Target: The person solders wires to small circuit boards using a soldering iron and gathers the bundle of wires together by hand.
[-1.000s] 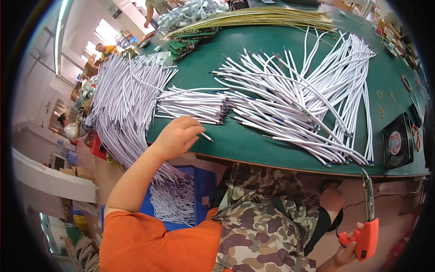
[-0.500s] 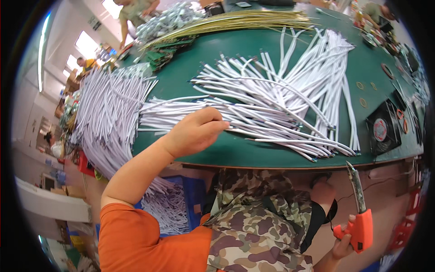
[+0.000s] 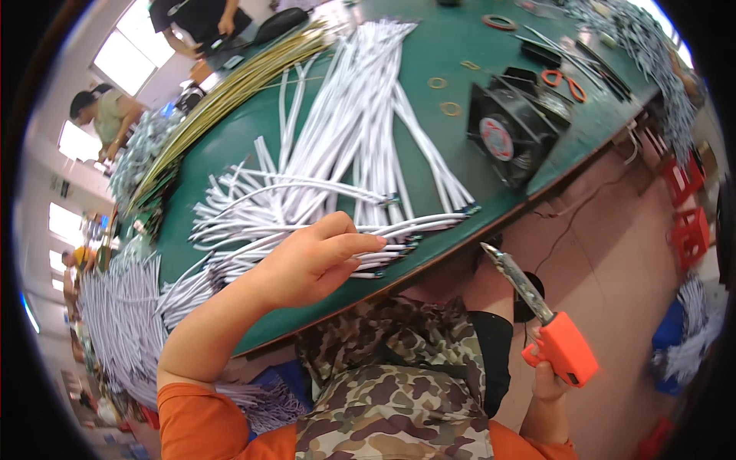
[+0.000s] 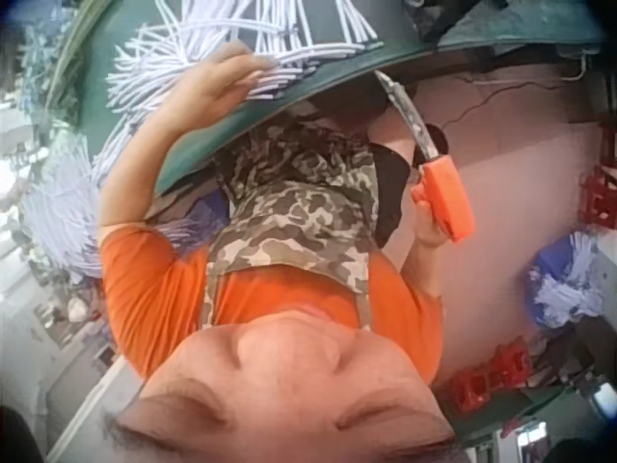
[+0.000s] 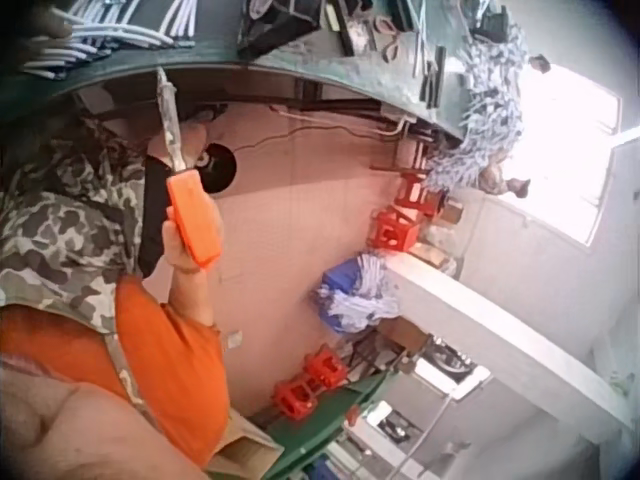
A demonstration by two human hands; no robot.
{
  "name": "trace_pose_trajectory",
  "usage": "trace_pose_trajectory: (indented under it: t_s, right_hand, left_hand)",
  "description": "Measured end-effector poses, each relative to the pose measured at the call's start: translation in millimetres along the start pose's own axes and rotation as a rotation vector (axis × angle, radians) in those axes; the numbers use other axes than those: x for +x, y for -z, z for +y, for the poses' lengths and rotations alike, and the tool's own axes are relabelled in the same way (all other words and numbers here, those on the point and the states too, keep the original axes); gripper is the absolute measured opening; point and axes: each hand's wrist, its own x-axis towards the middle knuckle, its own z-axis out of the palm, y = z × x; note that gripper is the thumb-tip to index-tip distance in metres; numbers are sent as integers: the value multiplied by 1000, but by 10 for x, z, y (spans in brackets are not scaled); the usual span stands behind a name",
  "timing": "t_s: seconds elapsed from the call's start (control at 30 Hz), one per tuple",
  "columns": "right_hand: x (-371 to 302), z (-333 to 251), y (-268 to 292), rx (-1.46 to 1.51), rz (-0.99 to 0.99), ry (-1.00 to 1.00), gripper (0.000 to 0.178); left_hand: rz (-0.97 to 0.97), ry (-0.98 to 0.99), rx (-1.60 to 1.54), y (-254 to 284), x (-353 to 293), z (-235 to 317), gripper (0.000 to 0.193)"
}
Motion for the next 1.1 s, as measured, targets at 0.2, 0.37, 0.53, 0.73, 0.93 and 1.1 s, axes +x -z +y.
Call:
trace_pose_trajectory:
  t_s: [0.2, 0.37, 0.53, 0.73, 0.93, 1.1]
  right_hand:
    - [11, 121, 205, -85, -2, -4, 19]
    - [141, 171, 279, -160, -23, -7, 21]
    - [184, 300, 320, -178, -29, -7, 24]
    - [7, 554, 468, -311, -154, 17, 35]
    - [206, 568, 363, -222, -217, 13, 41]
    - [390, 543, 232, -126, -133, 12, 23]
  left_hand:
    - [-76, 9, -110, -126, 760, 165, 35]
    - [-50, -47, -6, -398, 1153, 128, 36]
    - [-8, -112, 114, -573, 1263, 11, 25]
    - [-29, -91, 175, -619, 1318, -10, 27]
    - [-34, -80, 159, -634, 1353, -15, 27]
    - [-44, -119, 124, -620, 1390, -45, 25]
